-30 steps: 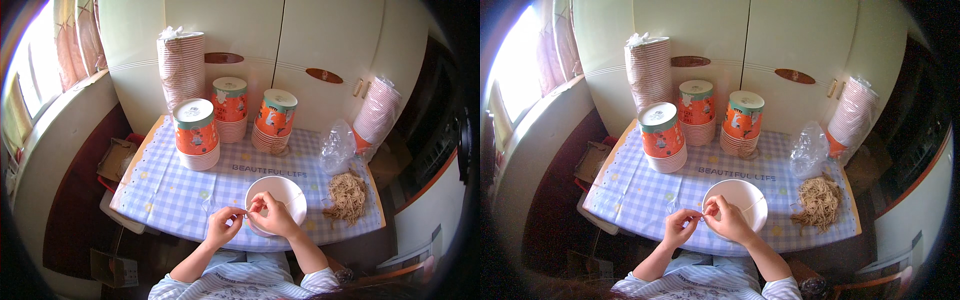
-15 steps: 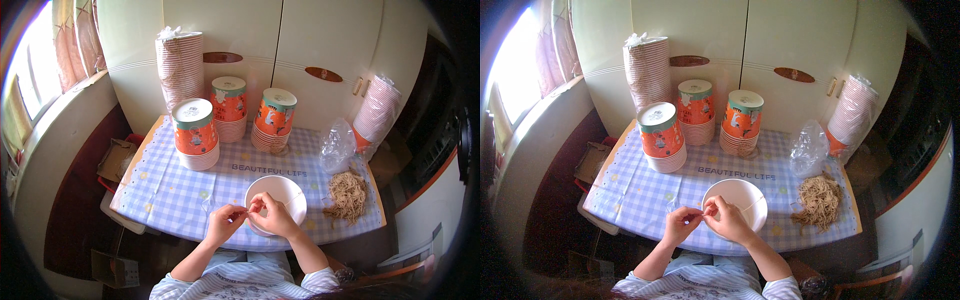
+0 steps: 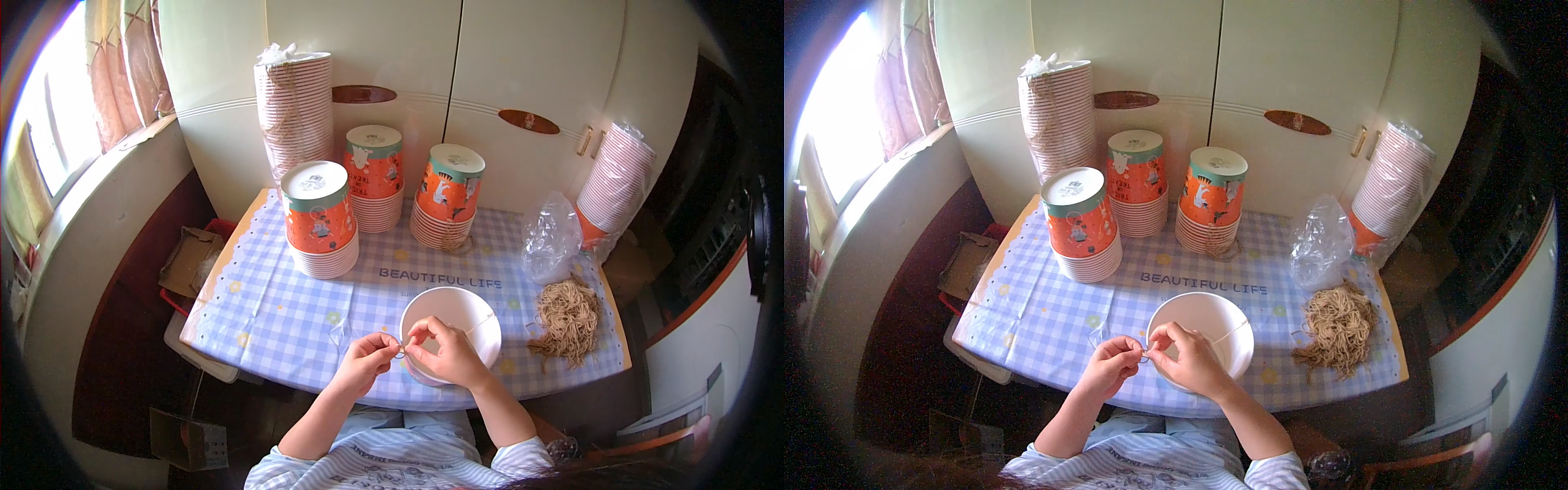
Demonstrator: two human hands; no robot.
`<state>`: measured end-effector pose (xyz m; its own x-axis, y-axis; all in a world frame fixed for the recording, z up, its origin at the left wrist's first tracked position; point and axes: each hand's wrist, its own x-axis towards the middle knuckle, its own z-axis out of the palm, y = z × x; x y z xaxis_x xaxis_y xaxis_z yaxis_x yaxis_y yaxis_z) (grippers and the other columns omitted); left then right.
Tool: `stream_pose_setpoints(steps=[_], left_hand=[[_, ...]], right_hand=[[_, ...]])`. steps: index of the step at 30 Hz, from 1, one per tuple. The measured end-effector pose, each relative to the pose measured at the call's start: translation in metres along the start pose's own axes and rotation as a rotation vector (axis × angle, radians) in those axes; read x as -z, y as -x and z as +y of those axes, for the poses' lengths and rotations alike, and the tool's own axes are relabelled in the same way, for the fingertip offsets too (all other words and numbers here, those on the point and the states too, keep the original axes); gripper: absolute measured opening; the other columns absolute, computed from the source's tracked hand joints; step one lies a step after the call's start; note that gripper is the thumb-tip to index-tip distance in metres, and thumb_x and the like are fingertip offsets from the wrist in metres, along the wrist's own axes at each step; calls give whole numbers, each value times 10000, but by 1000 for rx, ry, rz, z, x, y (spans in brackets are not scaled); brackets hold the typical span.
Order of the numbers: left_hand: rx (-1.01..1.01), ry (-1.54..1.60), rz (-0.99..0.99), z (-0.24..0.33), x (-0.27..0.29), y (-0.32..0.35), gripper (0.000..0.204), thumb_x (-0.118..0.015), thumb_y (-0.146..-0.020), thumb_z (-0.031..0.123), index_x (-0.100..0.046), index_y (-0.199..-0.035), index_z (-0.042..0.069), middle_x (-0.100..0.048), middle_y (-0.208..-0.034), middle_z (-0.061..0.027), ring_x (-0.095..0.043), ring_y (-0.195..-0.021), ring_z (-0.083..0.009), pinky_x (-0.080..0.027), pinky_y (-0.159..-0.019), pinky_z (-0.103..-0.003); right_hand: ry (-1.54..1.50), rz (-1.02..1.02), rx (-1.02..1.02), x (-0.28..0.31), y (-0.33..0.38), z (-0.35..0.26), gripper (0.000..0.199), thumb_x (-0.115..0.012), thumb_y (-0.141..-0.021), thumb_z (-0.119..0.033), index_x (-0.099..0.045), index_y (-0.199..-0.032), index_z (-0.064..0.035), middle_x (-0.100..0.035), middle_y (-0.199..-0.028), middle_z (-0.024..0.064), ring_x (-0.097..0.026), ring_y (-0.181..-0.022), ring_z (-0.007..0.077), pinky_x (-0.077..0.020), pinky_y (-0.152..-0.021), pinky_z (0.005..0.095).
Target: Attaching plastic handles to paper buckets by threading them through holes.
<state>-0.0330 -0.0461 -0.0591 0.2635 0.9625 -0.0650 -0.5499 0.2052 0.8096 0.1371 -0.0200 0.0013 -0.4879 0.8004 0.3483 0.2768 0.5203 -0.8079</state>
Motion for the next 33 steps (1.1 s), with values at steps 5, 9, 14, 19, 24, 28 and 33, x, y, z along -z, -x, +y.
stream_pose_setpoints(steps=[5,9,14,19,24,28,33], left_hand=[[64,129,-51,2,-2,0,35,-561,-836,94,-563,-825,61,-520,-732,39,-363,-552,-20,-271,-484,-157],[93,173,-62,3,-5,-1,55,-565,-840,109,-564,-833,55,-522,-732,36,-364,-549,-21,-273,-483,-157],[79,144,-51,1,-5,-2,74,-569,-843,123,-568,-842,49,-533,-745,32,-375,-556,-21,-283,-488,-155],[79,146,-45,0,-3,0,68,-562,-839,90,-580,-884,42,-563,-791,16,-406,-583,-20,-299,-501,-152],[-104,-232,-27,2,-8,1,121,-572,-814,34,-581,-931,7,-554,-814,12,-414,-605,-24,-339,-525,-171],[-348,-644,-10,-10,1,-3,110,-594,-806,42,-576,-911,14,-514,-793,21,-407,-613,-25,-345,-539,-172],[-305,-391,27,-4,-5,-1,68,-612,-802,59,-557,-829,29,-486,-828,23,-415,-635,-26,-350,-557,-174]], right_hand=[[-41,4,-7,1,1,-2,164,-642,-743,-43,-549,-877,-32,-615,-796,53,-606,-740,135,-479,-685,262],[-50,-33,-17,1,2,-1,129,-658,-735,-54,-586,-841,-36,-618,-756,40,-605,-711,125,-480,-644,243],[-31,8,11,0,2,-3,80,-666,-737,-67,-610,-782,-33,-621,-740,41,-605,-699,128,-486,-631,250],[25,49,14,0,1,-1,70,-655,-757,-74,-610,-775,-23,-615,-748,51,-604,-696,139,-488,-625,259],[-29,59,-21,1,1,2,66,-639,-769,-62,-599,-779,-11,-605,-753,58,-602,-707,145,-484,-633,263],[-32,35,-25,0,1,2,71,-628,-779,-63,-588,-788,-5,-600,-760,58,-595,-707,143,-476,-625,257],[-13,45,-18,1,1,1,70,-617,-786,-65,-584,-798,-4,-597,-764,65,-588,-705,156,-471,-619,266]])
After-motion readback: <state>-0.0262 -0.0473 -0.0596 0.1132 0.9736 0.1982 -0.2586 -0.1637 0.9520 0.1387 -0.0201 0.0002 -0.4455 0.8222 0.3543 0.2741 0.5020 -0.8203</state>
